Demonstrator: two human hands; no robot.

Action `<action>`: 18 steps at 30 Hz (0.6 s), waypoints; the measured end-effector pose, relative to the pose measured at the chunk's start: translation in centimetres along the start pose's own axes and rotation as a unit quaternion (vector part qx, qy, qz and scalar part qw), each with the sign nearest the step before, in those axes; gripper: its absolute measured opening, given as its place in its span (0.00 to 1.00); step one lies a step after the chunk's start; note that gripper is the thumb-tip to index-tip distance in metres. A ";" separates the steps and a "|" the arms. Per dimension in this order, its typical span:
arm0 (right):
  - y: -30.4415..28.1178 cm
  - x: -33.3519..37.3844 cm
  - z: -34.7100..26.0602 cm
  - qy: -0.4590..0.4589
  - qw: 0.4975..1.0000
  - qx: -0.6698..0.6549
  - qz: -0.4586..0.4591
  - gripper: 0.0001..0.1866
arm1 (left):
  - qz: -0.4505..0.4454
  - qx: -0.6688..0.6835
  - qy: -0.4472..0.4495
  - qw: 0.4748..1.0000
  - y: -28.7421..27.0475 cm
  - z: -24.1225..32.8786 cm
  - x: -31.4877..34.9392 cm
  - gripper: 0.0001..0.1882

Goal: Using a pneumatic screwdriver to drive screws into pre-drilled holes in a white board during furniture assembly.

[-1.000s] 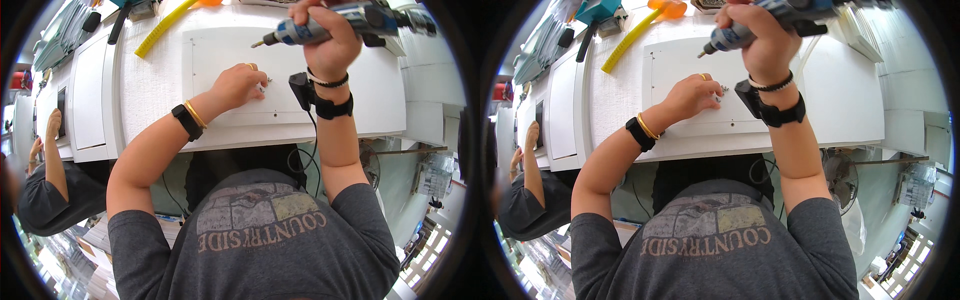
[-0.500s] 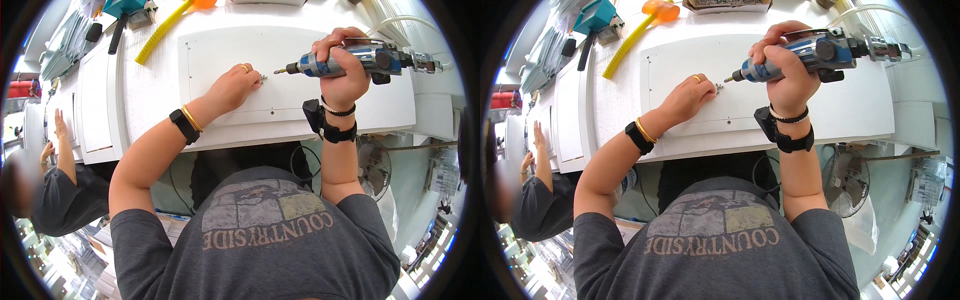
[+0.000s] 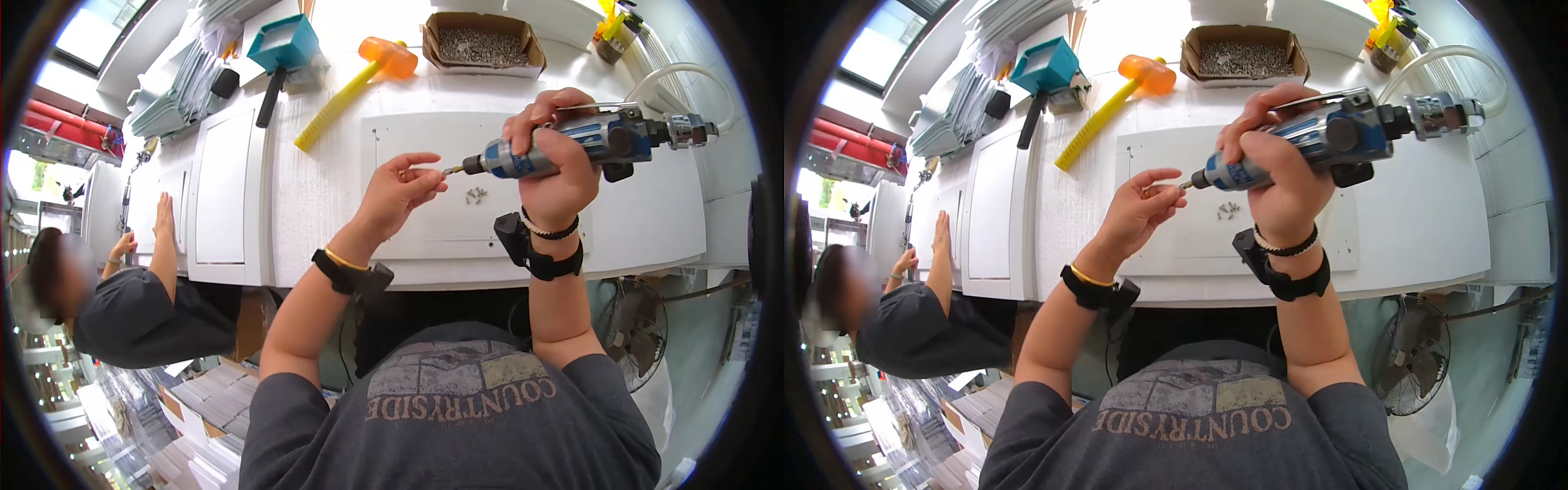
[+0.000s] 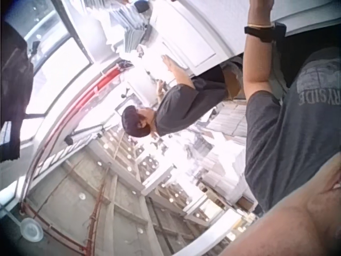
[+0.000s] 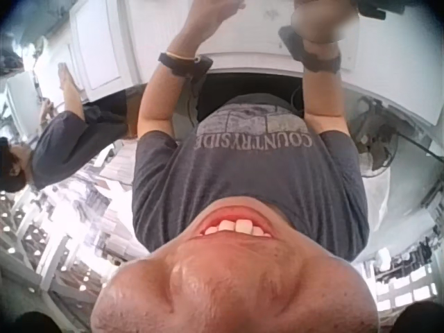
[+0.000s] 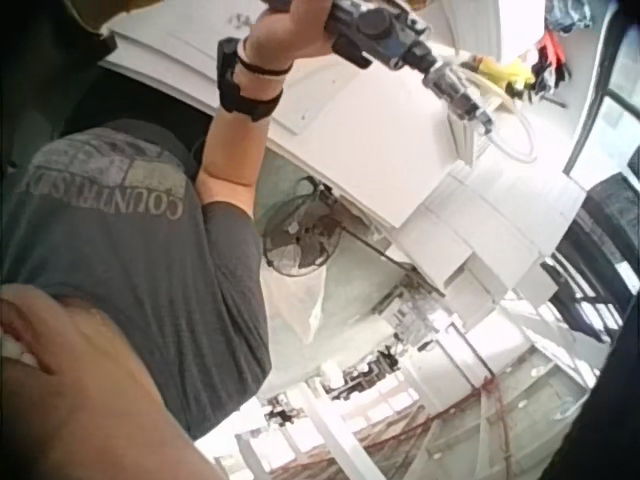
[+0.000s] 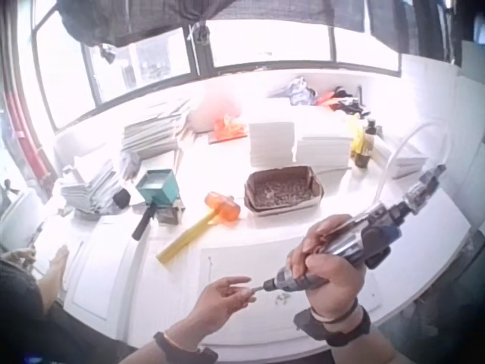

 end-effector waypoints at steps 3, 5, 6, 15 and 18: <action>1.7 -0.1 0.4 0.003 1.000 -0.011 -0.020 0.16 | 0.037 0.043 -0.016 0.998 -0.8 0.2 0.7 0.11; 3.1 0.3 1.1 0.046 0.999 -0.001 -0.006 0.17 | 0.114 0.140 -0.018 0.983 -0.8 0.5 1.5 0.11; 3.3 0.4 1.5 0.039 0.999 0.003 -0.014 0.17 | 0.125 0.179 -0.005 0.976 -0.6 0.2 1.7 0.10; 4.3 1.1 2.9 -0.030 0.995 0.033 -0.087 0.16 | 0.165 0.329 -0.015 0.930 -0.2 0.6 2.6 0.08; 4.4 1.0 3.2 -0.045 0.994 0.032 -0.094 0.17 | 0.194 0.370 -0.017 0.908 -0.1 1.1 2.6 0.08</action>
Point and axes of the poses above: each hand's wrist, its own x-axis away from the middle knuckle, its own y-axis out of the palm, z = x × y, the point moved 1 cm from there along -x, towards the middle knuckle, and after that the axes turned 14 degrees about y, right-handed, at the moved point
